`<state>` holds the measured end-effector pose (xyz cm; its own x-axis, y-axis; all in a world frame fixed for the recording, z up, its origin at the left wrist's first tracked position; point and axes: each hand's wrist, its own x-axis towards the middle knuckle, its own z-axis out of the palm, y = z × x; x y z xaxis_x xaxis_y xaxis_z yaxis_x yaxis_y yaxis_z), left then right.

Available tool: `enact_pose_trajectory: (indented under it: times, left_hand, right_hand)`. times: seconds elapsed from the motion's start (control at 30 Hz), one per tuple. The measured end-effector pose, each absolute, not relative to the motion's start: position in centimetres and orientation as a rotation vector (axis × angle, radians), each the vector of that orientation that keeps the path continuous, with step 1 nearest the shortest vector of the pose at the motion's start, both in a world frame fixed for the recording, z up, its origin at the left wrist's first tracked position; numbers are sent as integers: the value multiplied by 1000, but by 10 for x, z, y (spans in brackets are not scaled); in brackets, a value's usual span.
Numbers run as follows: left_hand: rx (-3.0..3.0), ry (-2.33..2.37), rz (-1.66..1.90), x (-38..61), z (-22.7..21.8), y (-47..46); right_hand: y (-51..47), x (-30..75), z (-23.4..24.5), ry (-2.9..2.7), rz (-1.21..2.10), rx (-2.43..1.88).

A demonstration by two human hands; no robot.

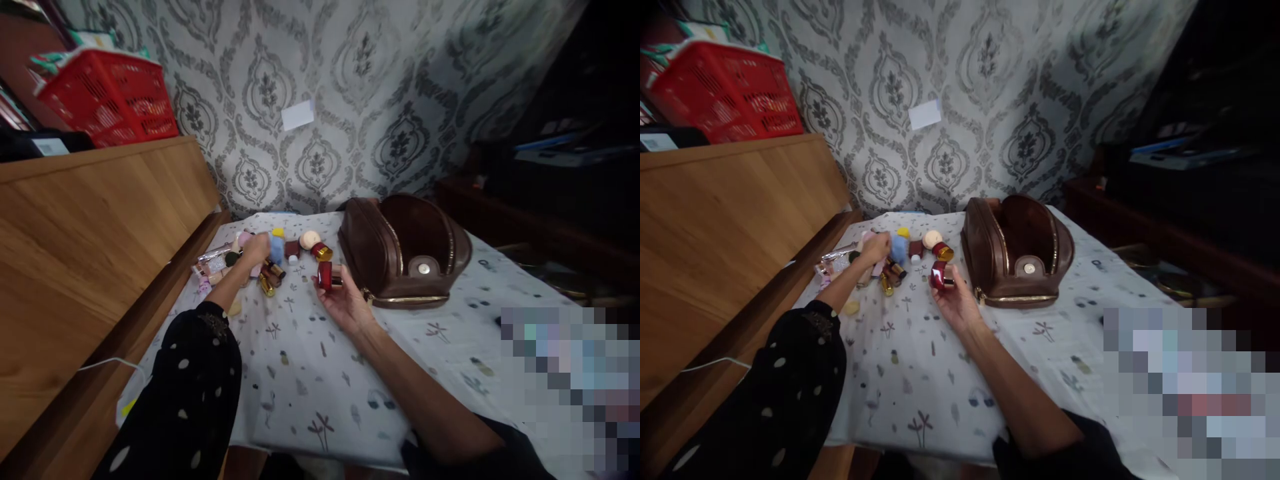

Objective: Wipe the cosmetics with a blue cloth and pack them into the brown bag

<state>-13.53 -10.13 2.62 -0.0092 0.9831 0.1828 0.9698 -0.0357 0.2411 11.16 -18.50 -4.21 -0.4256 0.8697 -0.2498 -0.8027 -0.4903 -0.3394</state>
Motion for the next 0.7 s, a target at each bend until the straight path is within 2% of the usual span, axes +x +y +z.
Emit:
enact_pose_trajectory:
  times: [0.17, 0.33, 0.47, 0.6, 0.7]
  left_hand:
    - [2141, 1907, 646, -163, 44, -142]
    - [1944, 1666, 602, -154, 10, -179]
    - [1781, 1653, 908, -132, -3, -164]
    - [1671, 1680, 1213, -144, 26, -165]
    - [1656, 1713, 1308, -174, 51, -207]
  right_hand:
    - [-185, 110, -44, -212, 2036, -470]
    - [-185, 108, -49, -264, 2067, -394]
    - [-187, 107, -45, -246, 2060, -457]
    - [-189, 109, -41, -259, 2024, -483]
    - [-189, 110, -40, -265, 2020, -440]
